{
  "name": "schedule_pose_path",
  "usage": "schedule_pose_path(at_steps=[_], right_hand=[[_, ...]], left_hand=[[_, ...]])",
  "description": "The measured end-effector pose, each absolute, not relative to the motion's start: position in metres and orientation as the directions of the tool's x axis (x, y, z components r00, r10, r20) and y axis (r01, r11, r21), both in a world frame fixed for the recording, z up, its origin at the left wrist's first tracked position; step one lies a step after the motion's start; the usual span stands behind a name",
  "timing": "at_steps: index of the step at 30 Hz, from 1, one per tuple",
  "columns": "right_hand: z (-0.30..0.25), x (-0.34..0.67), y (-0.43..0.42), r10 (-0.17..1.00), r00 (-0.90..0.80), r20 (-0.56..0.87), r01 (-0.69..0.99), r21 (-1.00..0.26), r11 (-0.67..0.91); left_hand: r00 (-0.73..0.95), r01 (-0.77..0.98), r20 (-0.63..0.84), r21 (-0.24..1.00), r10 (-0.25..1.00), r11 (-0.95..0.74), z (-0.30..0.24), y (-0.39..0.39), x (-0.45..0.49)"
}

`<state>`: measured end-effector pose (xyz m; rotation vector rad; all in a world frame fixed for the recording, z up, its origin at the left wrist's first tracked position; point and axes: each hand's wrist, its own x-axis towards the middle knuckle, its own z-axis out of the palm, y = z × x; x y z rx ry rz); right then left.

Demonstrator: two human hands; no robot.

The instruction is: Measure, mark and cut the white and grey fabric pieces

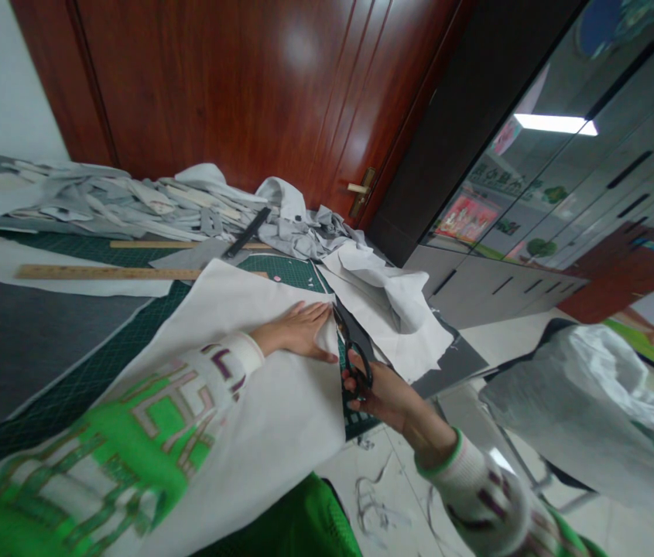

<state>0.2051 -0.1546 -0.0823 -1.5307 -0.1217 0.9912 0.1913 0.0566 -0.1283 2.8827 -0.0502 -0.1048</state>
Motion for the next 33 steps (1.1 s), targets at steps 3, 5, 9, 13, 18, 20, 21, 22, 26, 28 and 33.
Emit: schedule_pose_path(at_steps=[3, 5, 9, 13, 18, 20, 21, 22, 26, 28, 33], right_hand=[[-0.081, 0.204, -0.154, 0.563, 0.628, -0.537, -0.486, -0.836, -0.255], [-0.079, 0.203, -0.154, 0.554, 0.63, -0.545, -0.499, -0.83, -0.249], [-0.079, 0.204, -0.153, 0.552, 0.627, -0.549, -0.509, -0.826, -0.243], [-0.079, 0.206, -0.152, 0.587, 0.596, -0.548, -0.479, -0.829, -0.287], [-0.074, 0.208, -0.149, 0.603, 0.537, -0.59, -0.447, -0.805, -0.39], [-0.072, 0.21, -0.147, 0.598, 0.53, -0.602, -0.451, -0.797, -0.402], [-0.072, 0.211, -0.147, 0.595, 0.528, -0.606, -0.455, -0.793, -0.404], [-0.073, 0.213, -0.146, 0.592, 0.528, -0.609, -0.459, -0.791, -0.404], [-0.076, 0.22, -0.144, 0.585, 0.538, -0.608, -0.456, -0.793, -0.405], [-0.077, 0.222, -0.143, 0.58, 0.552, -0.599, -0.445, -0.8, -0.402], [-0.076, 0.22, -0.141, 0.573, 0.581, -0.578, -0.413, -0.816, -0.404]], left_hand=[[0.997, -0.022, -0.069, 0.258, -0.041, -0.966, -0.128, 0.057, 0.191], [0.997, -0.023, -0.064, 0.261, -0.041, -0.965, -0.129, 0.058, 0.192], [0.997, -0.026, -0.057, 0.265, -0.043, -0.964, -0.132, 0.059, 0.193], [0.997, -0.029, -0.061, 0.263, -0.047, -0.964, -0.128, 0.058, 0.192], [0.996, -0.022, -0.076, 0.262, -0.044, -0.965, -0.124, 0.056, 0.19], [0.996, -0.021, -0.076, 0.265, -0.043, -0.964, -0.126, 0.056, 0.191], [0.996, -0.023, -0.073, 0.266, -0.044, -0.964, -0.127, 0.057, 0.191], [0.997, -0.025, -0.069, 0.268, -0.045, -0.963, -0.128, 0.057, 0.192], [0.998, -0.031, -0.051, 0.275, -0.047, -0.961, -0.131, 0.059, 0.192], [0.998, -0.033, -0.044, 0.279, -0.047, -0.96, -0.13, 0.059, 0.191], [0.998, -0.032, -0.043, 0.289, -0.047, -0.957, -0.126, 0.058, 0.189]])
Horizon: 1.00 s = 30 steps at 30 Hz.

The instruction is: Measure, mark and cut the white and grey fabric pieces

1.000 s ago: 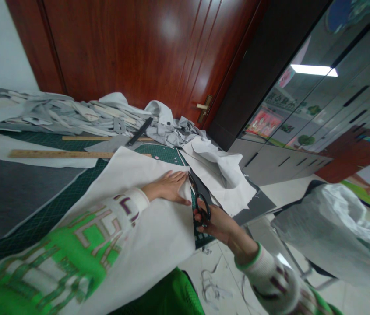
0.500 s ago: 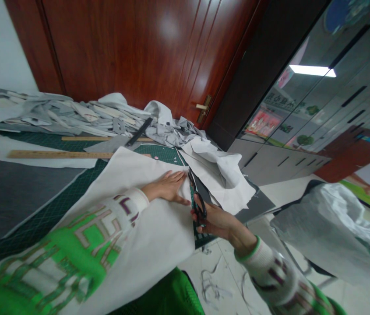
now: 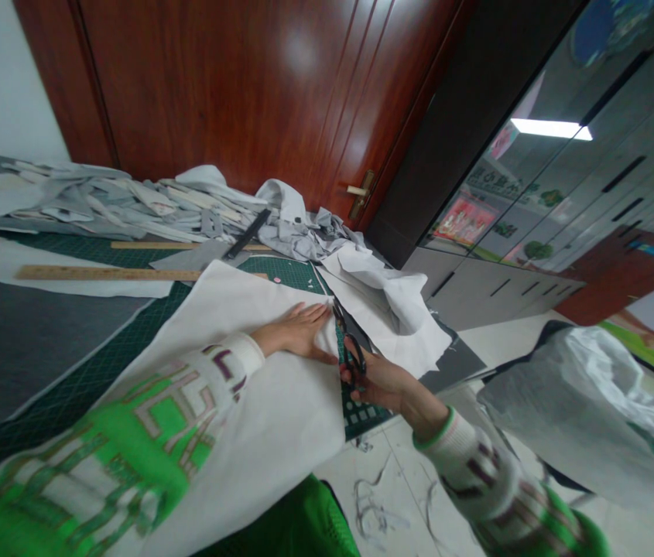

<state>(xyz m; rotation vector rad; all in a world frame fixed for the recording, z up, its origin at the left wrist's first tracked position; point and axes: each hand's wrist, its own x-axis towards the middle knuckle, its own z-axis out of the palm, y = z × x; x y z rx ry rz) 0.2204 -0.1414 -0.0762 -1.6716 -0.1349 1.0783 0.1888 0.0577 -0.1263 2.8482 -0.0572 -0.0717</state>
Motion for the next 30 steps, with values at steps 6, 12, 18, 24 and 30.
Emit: schedule_pose_path(at_steps=[6, 12, 18, 24, 30], right_hand=[[-0.0784, 0.2231, -0.1404, 0.565, 0.603, -0.564, -0.404, -0.826, -0.393], [-0.0801, 0.2243, -0.1408, 0.578, 0.614, -0.538, -0.412, -0.843, -0.347], [-0.0817, 0.2239, -0.1422, 0.559, 0.628, -0.541, -0.416, -0.841, -0.347], [-0.0813, 0.2218, -0.1447, 0.571, 0.638, -0.516, -0.413, -0.856, -0.312], [-0.079, 0.2217, -0.1433, 0.558, 0.633, -0.537, -0.421, -0.843, -0.335]], left_hand=[[0.999, -0.026, -0.039, 0.293, -0.039, -0.956, -0.1301, 0.0582, 0.1914], [0.998, -0.028, -0.04, 0.286, -0.041, -0.958, -0.1311, 0.0586, 0.1917], [0.998, -0.03, -0.045, 0.28, -0.044, -0.959, -0.1286, 0.0576, 0.1908], [0.998, -0.036, -0.043, 0.284, -0.05, -0.958, -0.1301, 0.0583, 0.1918], [0.997, -0.028, -0.061, 0.282, -0.047, -0.959, -0.1257, 0.0565, 0.1894]])
